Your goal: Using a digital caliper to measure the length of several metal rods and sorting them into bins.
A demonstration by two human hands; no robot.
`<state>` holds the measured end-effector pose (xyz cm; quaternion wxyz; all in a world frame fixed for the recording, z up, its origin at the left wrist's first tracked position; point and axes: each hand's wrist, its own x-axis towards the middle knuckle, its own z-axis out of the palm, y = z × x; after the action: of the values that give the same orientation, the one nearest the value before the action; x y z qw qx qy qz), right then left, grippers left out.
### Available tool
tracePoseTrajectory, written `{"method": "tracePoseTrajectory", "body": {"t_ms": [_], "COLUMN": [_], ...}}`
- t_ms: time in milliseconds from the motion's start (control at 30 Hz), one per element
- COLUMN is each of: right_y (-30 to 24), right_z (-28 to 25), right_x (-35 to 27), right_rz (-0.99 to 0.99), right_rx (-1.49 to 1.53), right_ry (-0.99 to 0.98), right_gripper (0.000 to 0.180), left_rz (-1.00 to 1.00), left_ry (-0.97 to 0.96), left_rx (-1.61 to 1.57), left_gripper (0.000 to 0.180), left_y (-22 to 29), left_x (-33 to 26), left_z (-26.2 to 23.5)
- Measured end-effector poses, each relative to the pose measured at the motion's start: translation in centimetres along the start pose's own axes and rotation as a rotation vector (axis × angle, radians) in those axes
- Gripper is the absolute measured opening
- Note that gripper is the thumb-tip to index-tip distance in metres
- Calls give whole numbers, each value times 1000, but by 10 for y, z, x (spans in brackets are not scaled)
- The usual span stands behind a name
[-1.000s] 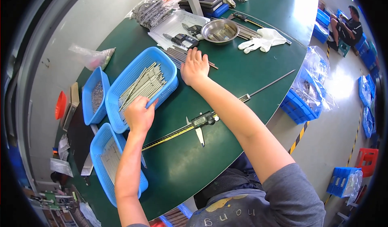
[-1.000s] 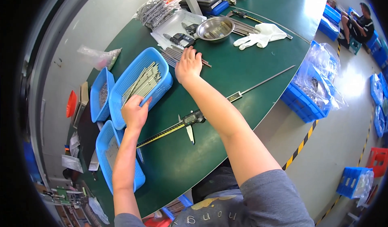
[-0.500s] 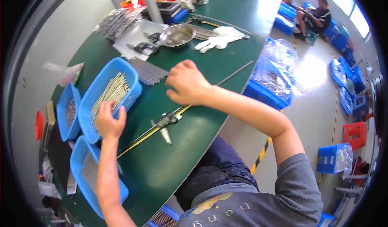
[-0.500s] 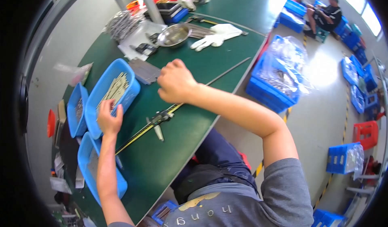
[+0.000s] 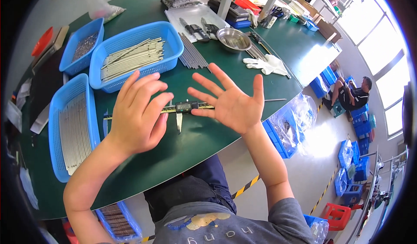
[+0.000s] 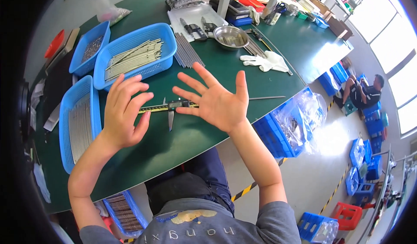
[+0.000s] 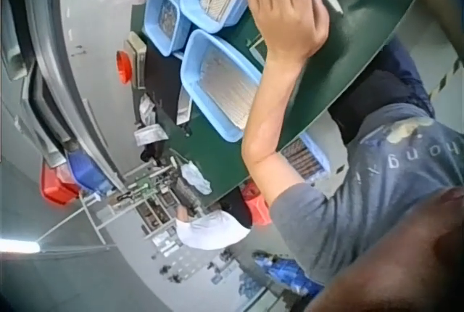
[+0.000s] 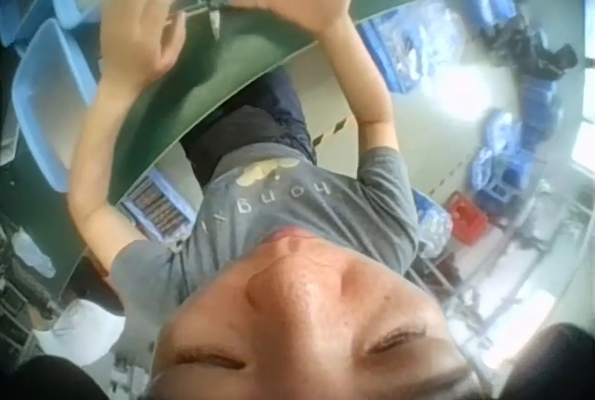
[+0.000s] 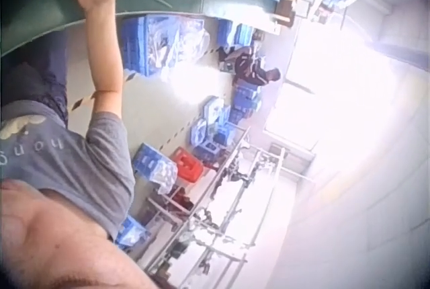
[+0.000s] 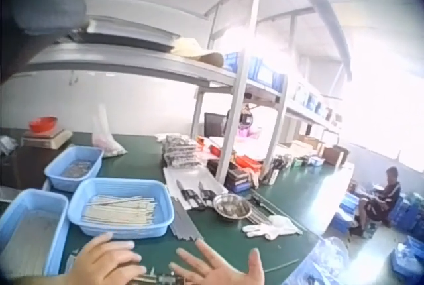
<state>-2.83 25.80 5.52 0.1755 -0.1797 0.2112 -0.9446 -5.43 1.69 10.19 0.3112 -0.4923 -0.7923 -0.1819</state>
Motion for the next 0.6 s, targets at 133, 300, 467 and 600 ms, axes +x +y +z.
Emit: {"method": "tracePoseTrajectory", "body": {"t_ms": [133,300,467,600], "right_y": [-1,1,12,12], "right_z": [-2,-28,-6,-14], "right_x": [1,-5,9,10], "right_rz": [-41,-167,-163,-100], "right_rx": [39,-281,-2224,-2410], "right_ry": [-52,71,339,-6], "right_gripper": [97,46,20,39], "left_rz": [-198,-273,-282,-274], "left_ry": [-48,3,-49,49], "left_rx": [-131,-274,-366,-493], "left_gripper": [31,22,16,13], "left_y": [21,37,35,34], "left_x": [-32,-73,-109,-107], "left_z": [-7,22,34,46]}}
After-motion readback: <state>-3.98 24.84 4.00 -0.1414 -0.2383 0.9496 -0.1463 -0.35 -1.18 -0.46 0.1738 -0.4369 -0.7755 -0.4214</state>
